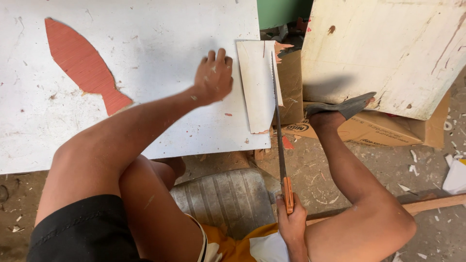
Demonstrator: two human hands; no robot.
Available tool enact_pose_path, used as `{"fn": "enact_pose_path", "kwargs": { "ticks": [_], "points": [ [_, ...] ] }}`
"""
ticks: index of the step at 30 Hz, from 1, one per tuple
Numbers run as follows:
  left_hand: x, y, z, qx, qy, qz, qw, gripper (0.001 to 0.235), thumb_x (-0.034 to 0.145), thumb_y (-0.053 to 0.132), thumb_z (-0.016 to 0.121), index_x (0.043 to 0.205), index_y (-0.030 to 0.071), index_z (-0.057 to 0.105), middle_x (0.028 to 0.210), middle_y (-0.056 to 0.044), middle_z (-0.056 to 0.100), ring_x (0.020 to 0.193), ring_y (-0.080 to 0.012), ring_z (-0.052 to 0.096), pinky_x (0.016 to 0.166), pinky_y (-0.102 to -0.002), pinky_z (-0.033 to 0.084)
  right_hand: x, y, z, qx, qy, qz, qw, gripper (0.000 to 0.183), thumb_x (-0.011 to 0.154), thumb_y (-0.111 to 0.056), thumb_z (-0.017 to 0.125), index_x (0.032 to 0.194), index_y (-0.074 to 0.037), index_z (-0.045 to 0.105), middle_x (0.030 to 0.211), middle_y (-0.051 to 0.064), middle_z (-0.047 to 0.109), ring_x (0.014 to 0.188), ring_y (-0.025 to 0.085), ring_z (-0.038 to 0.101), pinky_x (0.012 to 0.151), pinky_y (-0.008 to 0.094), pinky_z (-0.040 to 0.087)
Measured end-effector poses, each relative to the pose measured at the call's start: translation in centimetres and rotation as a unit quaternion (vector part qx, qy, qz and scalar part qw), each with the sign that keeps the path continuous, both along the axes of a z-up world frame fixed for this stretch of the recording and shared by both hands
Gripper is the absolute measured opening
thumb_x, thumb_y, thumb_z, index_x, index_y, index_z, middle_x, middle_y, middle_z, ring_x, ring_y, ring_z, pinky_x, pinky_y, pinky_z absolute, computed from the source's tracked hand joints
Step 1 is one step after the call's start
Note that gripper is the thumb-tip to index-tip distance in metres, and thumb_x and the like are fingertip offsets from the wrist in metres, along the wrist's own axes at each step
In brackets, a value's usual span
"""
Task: The person is using a hand saw to cut through a white board while seated on a stool.
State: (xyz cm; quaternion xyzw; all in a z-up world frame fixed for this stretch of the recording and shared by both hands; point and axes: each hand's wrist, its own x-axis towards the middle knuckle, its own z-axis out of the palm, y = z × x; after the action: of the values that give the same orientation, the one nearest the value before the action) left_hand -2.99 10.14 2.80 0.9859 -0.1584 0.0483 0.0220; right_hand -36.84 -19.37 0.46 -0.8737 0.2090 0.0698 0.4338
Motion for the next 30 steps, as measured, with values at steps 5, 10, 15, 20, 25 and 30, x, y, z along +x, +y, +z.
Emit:
{"fn": "enact_pose_path", "kwargs": {
  "ticks": [5,10,15,20,25,30],
  "points": [
    [-2.0,-5.0,0.3,-0.276,0.140,0.115,0.944,0.040,0.104,0.031,0.049,0.112,-0.008,0.054,0.117,-0.024,0.042,0.088,-0.0450,0.056,0.071,-0.052,0.055,-0.3,0.6,0.1,0.053,-0.001,-0.006,0.999,0.021,0.092,-0.025,0.064,0.101,-0.008,0.070,0.055,0.002,0.053,0.050,0.015,0.050,0.049,0.034,0.043],
    [-1.6,-6.0,2.6,-0.354,0.250,0.187,0.881,0.043,0.099,0.033,0.057,0.120,-0.002,0.043,0.126,-0.021,0.035,0.076,-0.0418,0.062,0.058,-0.049,0.057,0.3,1.8,3.0,0.080,0.031,-0.014,0.996,0.023,0.093,-0.025,0.064,0.104,-0.006,0.073,0.056,0.003,0.054,0.046,0.016,0.053,0.046,0.034,0.046],
    [-0.5,-6.1,1.6,0.033,0.018,-0.027,0.999,0.039,0.103,0.036,0.053,0.120,0.003,0.065,0.139,-0.022,0.043,0.124,-0.0391,0.045,0.092,-0.048,0.048,0.3,1.4,3.6,0.029,-0.001,-0.043,0.999,0.030,0.090,-0.032,0.071,0.073,-0.008,0.065,0.056,0.003,0.053,0.055,0.014,0.053,0.055,0.033,0.044],
    [5.6,-8.0,-1.4,-0.073,-0.018,0.081,0.994,0.028,0.103,0.023,0.053,0.121,0.004,0.065,0.135,-0.014,0.049,0.130,-0.0360,0.044,0.106,-0.053,0.041,1.3,2.5,6.4,0.045,0.016,-0.029,0.998,0.023,0.093,-0.027,0.065,0.081,-0.008,0.070,0.048,0.004,0.056,0.044,0.015,0.055,0.049,0.033,0.048],
    [7.4,-11.2,-3.8,-0.155,-0.168,0.289,0.930,0.036,0.098,0.037,0.051,0.123,0.014,0.063,0.124,-0.009,0.061,0.117,-0.0318,0.054,0.092,-0.053,0.043,1.1,0.8,2.6,-0.044,-0.006,0.012,0.999,0.028,0.091,-0.035,0.065,0.077,-0.012,0.063,0.056,0.007,0.057,0.059,0.019,0.054,0.063,0.039,0.047],
    [6.8,-10.7,-2.4,-0.122,-0.113,0.200,0.966,0.038,0.095,0.029,0.060,0.129,0.013,0.053,0.148,-0.017,0.048,0.147,-0.0354,0.039,0.124,-0.060,0.031,1.6,0.5,2.2,-0.128,0.057,0.021,0.990,0.041,0.098,-0.048,0.056,0.089,-0.010,0.067,0.052,0.005,0.059,0.050,0.021,0.059,0.064,0.035,0.048]
  ]
}}
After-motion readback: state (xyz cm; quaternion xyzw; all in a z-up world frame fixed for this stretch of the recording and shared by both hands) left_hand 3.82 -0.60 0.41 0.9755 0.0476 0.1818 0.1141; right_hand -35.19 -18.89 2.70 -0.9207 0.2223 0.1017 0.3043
